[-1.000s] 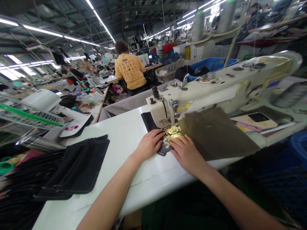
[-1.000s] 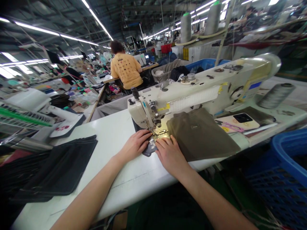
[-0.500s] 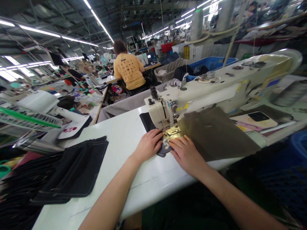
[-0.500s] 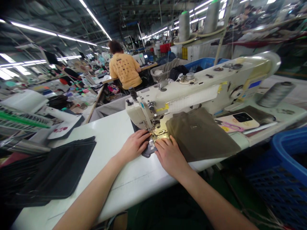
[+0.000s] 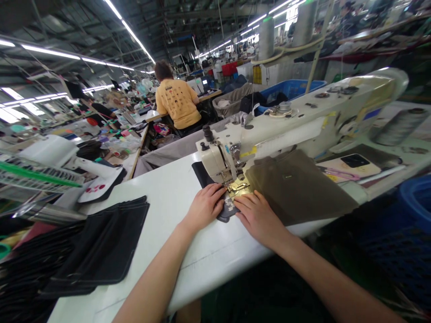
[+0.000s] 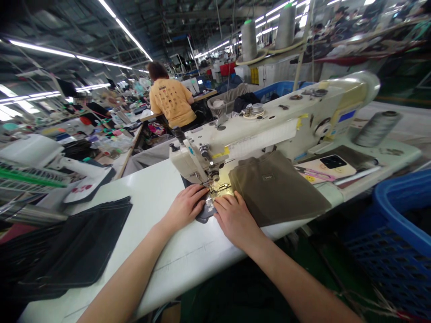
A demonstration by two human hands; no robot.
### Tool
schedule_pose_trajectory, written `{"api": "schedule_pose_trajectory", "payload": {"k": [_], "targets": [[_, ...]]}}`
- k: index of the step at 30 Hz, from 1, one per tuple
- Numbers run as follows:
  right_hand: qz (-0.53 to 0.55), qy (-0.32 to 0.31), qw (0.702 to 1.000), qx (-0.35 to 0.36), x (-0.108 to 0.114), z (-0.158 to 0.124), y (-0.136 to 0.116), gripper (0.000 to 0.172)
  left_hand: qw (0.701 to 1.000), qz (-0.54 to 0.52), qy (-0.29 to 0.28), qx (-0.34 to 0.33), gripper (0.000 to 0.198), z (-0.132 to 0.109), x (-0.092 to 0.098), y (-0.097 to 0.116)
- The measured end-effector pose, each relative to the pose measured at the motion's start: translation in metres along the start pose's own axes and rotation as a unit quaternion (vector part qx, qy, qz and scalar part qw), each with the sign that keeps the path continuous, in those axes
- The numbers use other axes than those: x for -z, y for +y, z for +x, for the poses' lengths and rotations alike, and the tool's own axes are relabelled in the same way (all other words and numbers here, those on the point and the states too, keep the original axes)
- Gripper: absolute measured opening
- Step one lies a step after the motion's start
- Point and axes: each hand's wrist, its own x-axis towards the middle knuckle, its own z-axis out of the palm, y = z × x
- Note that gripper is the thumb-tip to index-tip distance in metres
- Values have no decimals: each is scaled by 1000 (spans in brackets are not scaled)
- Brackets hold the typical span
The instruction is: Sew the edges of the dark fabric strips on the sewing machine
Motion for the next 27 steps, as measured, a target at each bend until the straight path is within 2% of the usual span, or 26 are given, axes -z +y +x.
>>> {"api": "schedule_pose_trajectory", "payload": {"k": [10, 16, 19, 22, 27], "targets": [[1, 8, 1000, 0, 0, 1, 0, 22, 1000, 2, 0, 1, 40, 0, -1, 0], [26, 12, 1000, -4, -1, 1, 1, 22, 1000, 2, 7, 28, 36, 0, 10, 11], [44, 27, 999, -9, -1, 0, 1, 25, 996, -85, 0, 33, 32, -3, 14, 25], [56, 37, 998, 3, -2, -3, 0, 26, 987, -162, -1, 10, 30, -9, 10, 36], [32, 21, 999, 11, -2, -5, 0, 22, 996, -85, 36, 9, 28, -10, -2, 39]]}}
